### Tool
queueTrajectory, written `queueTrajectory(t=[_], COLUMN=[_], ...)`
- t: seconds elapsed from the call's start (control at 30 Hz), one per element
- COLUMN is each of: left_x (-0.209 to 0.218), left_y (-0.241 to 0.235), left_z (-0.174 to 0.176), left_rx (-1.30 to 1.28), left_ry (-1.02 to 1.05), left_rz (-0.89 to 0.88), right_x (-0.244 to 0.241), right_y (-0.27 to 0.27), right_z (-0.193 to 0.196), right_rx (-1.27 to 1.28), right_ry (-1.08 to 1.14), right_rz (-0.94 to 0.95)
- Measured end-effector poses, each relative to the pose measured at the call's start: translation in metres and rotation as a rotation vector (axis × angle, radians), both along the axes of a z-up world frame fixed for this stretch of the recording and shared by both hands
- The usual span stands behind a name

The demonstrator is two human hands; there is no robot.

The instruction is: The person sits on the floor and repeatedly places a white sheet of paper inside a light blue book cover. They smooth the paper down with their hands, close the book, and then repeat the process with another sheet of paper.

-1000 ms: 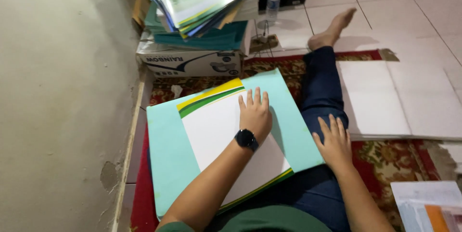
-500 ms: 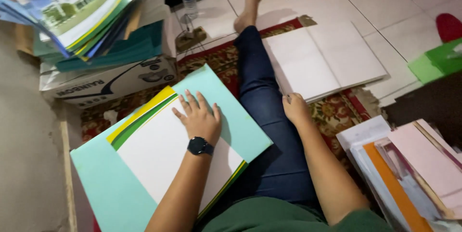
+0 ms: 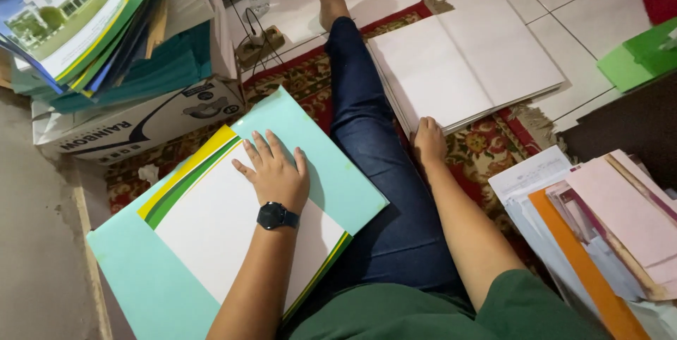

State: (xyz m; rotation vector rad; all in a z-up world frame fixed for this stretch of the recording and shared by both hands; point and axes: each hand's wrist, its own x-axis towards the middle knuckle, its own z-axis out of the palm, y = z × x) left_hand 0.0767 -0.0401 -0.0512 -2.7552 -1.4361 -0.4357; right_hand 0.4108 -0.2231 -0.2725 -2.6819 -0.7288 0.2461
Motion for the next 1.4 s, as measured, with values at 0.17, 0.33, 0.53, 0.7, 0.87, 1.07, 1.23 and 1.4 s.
queueTrajectory(t=[0.17, 0.33, 0.53, 0.7, 0.87, 1.07, 1.23, 1.4], left_x=[-0.001, -0.004, -0.003, -0.002, -0.002, -0.002, -0.002, -0.002], left_y=[-0.001, 0.0, -0.001, -0.001, -0.002, -0.001, 0.0, 0.0], left_z=[0.002, 0.0, 0.0, 0.0, 0.004, 0.004, 0.003, 0.001], left_rx=[-0.022, -0.002, 0.004, 0.005, -0.017, -0.026, -0.016, -0.004], left_ry=[-0.013, -0.003, -0.014, -0.023, -0.008, -0.011, 0.001, -0.013], left_rz=[-0.011, -0.019, -0.024, -0.015, -0.01, -0.012, -0.014, -0.016], right_x=[-0.011, -0.02, 0.002, 0.009, 0.018, 0.01, 0.009, 0.018], right_y=[-0.007, -0.019, -0.04, -0.038, -0.036, -0.036, -0.04, -0.051], right_z=[0.006, 0.025, 0.059, 0.091, 0.079, 0.092, 0.098, 0.07], right_rx=[-0.081, -0.038, -0.04, -0.139, -0.178, -0.162, -0.127, -0.065], right_ry=[-0.393, -0.285, -0.092, -0.081, -0.125, -0.133, -0.158, -0.244], right_rz=[0.107, 0.145, 0.27, 0.314, 0.356, 0.372, 0.409, 0.458])
